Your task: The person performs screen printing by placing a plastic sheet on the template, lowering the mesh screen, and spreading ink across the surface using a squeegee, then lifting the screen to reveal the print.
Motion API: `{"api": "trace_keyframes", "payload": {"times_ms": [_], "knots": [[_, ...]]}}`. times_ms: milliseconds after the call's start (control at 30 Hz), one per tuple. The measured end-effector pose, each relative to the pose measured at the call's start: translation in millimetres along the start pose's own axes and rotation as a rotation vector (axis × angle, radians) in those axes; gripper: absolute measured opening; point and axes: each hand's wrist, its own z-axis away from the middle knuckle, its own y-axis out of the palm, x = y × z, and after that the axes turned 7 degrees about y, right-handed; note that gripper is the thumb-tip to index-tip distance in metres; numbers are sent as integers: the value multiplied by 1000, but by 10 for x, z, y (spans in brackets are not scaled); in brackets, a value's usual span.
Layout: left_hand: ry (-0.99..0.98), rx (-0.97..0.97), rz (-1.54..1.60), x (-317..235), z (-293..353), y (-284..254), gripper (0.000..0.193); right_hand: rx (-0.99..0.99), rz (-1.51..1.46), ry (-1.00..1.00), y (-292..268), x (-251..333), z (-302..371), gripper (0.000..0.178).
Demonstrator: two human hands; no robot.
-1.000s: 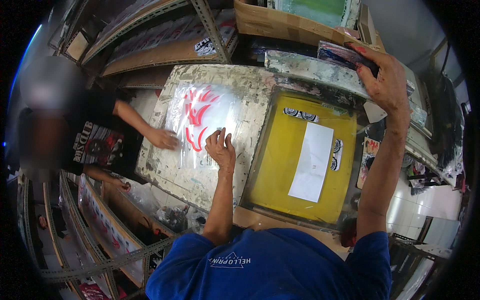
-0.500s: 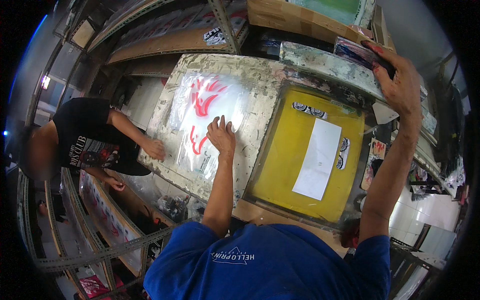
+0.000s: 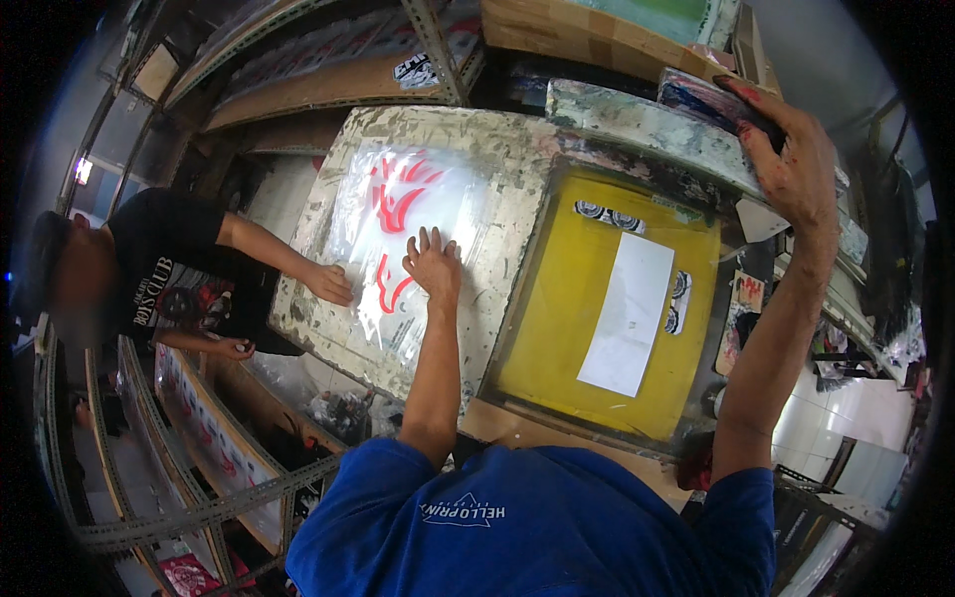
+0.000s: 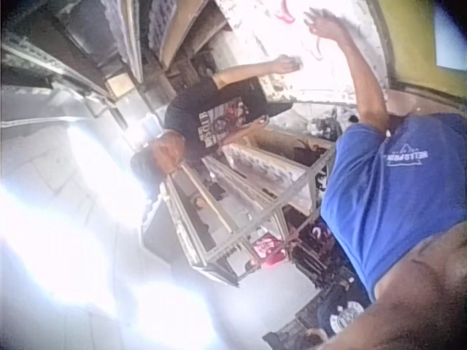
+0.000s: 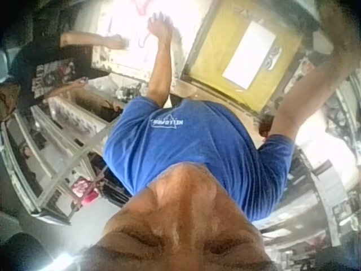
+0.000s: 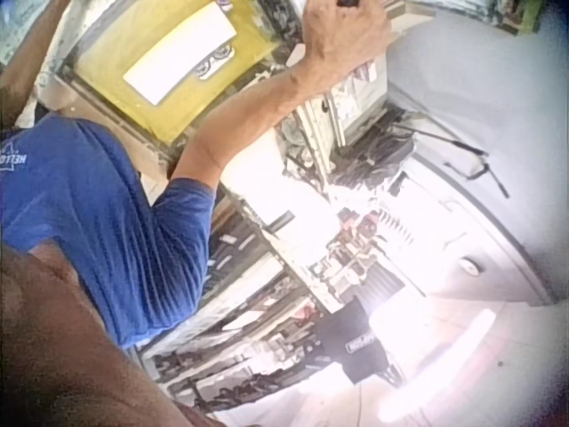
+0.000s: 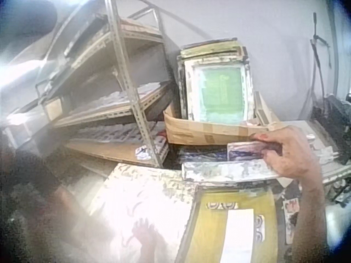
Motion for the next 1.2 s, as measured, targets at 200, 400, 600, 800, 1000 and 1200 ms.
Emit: {"api": "trace_keyframes", "payload": {"times_ms": [200,400,600,800,1000,1200], "knots": [[-87,77,120,-78,-116,-22,15,45,-40,54,-9,-7,-16,38],[-39,-60,424,-235,-192,-266,3,17,6,38,-46,95,10,38],[324,512,783,-1217,271,-899,38,24,-55,-8,-5,-21,-9,36],[679,559,520,-1659,846,-536,62,34,-40,-60,-27,1,-44,36],[755,590,615,-2029,896,-465,67,35,-26,-26,-25,69,-46,36],[771,584,640,-2171,874,-493,65,33,16,-41,-57,83,-27,38]]}}
